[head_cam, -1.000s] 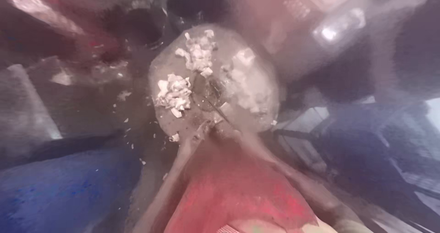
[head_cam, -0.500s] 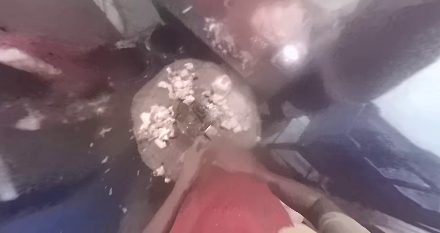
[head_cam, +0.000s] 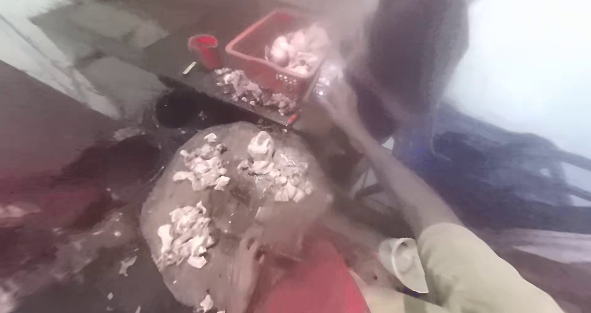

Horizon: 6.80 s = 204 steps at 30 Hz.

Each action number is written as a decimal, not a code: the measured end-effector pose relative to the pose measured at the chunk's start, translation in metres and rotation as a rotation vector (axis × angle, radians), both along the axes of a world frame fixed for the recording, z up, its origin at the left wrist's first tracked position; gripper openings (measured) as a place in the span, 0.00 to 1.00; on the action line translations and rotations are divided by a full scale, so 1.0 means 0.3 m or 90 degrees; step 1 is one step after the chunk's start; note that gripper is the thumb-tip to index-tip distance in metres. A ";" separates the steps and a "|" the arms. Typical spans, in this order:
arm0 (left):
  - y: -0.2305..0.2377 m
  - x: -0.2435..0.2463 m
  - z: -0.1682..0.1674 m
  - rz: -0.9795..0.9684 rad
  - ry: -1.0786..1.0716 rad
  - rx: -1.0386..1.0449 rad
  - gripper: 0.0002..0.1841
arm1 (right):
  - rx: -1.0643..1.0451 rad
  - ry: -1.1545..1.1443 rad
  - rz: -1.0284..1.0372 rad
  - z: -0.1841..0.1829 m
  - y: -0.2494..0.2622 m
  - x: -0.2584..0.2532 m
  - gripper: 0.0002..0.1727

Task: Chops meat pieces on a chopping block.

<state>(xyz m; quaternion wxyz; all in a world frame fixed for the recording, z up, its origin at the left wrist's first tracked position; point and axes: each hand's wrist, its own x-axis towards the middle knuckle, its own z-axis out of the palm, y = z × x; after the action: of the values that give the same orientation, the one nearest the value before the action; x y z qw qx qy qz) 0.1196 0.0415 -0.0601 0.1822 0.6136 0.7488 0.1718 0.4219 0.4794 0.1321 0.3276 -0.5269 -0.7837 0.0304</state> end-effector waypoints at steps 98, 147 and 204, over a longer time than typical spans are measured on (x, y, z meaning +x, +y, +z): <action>-0.230 -0.067 -0.027 0.306 -0.112 -0.254 0.28 | -0.827 -0.162 0.531 -0.347 -1.080 -0.382 0.38; 0.903 -0.358 0.030 0.262 -0.492 -0.063 0.22 | -0.850 0.089 0.048 -0.662 -1.210 -0.093 0.28; 0.049 -0.105 0.005 0.231 -0.205 -0.236 0.21 | -0.707 0.159 0.308 -0.334 -1.166 -0.300 0.32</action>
<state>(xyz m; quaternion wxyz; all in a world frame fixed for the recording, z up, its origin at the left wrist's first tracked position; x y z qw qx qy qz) 0.0880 0.0564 -0.0584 0.3739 0.3906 0.8265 0.1569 0.3318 0.1295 0.0319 0.0776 -0.4188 -0.7039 0.5685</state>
